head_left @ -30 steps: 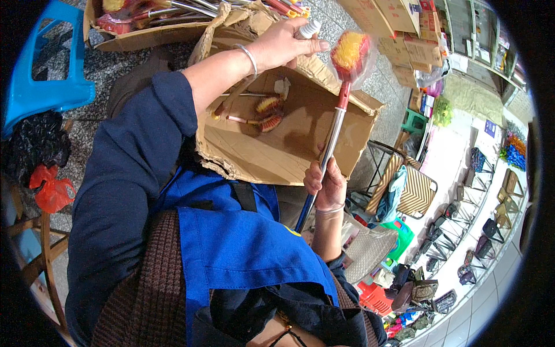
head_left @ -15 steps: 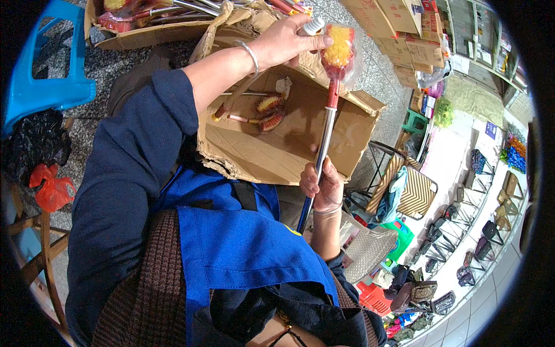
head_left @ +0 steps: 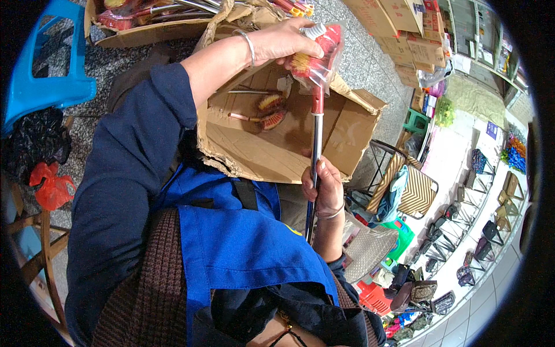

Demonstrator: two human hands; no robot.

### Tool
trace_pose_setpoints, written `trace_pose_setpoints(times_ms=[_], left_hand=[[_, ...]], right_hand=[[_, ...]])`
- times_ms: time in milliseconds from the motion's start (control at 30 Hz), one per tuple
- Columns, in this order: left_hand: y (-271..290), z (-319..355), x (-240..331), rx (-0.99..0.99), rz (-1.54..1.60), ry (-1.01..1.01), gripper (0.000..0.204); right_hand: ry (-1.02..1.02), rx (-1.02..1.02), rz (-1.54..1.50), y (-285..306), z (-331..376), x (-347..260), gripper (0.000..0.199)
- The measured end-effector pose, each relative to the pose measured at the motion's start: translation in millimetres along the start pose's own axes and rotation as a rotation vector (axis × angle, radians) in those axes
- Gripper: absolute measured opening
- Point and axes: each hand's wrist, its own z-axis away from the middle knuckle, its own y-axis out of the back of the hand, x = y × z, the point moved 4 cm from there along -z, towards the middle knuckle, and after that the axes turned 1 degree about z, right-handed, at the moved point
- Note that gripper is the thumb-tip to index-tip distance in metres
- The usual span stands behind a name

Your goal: The person assembles long-handled brooms by inserting brush heads into metal poles and securing them with plastic caps. They repeatedly pick brush heads and poles from a cardboard box, connect them, and place the finished brooms into another box.

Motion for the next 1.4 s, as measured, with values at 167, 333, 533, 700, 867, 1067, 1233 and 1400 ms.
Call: trace_pose_setpoints(times_ms=[167, 333, 533, 700, 867, 1067, 1233, 1400], left_hand=[[-5.8, 4.9, 10.8, -0.092, 0.154, -0.174, 0.064], [-7.8, 9.6, 26.2, -0.112, 0.232, -0.329, 0.060], [-6.8, 13.0, 27.8, -0.045, 0.193, -0.169, 0.065], [-11.8, 14.3, 27.1, -0.042, 0.125, -0.233, 0.072], [-16.1, 16.4, 21.4, -0.019, 0.141, -0.204, 0.070], [-10.7, 12.6, 20.7, -0.029, 0.185, -0.211, 0.066], [-16.6, 11.0, 17.0, -0.123, 0.094, -0.282, 0.067], [-19.8, 6.1, 16.1, -0.159, 0.188, -0.373, 0.059]], right_hand=[[-0.108, -0.350, -0.557, -2.8, 2.9, 13.8, 0.051], [-0.127, -0.475, -0.713, -8.3, -0.2, 17.8, 0.050], [-0.072, -0.192, -0.374, -8.4, -6.9, 8.1, 0.050], [0.098, 0.029, 0.000, -6.9, -5.1, 0.8, 0.045], [0.164, 0.250, 0.219, -1.1, -4.5, 0.4, 0.035], [0.654, 0.662, 1.028, 12.6, 10.4, -23.9, 0.028], [0.641, 0.695, 1.155, 27.5, 23.4, -19.2, 0.026], [-0.174, -0.191, -0.346, 26.0, 33.1, 11.5, 0.047]])
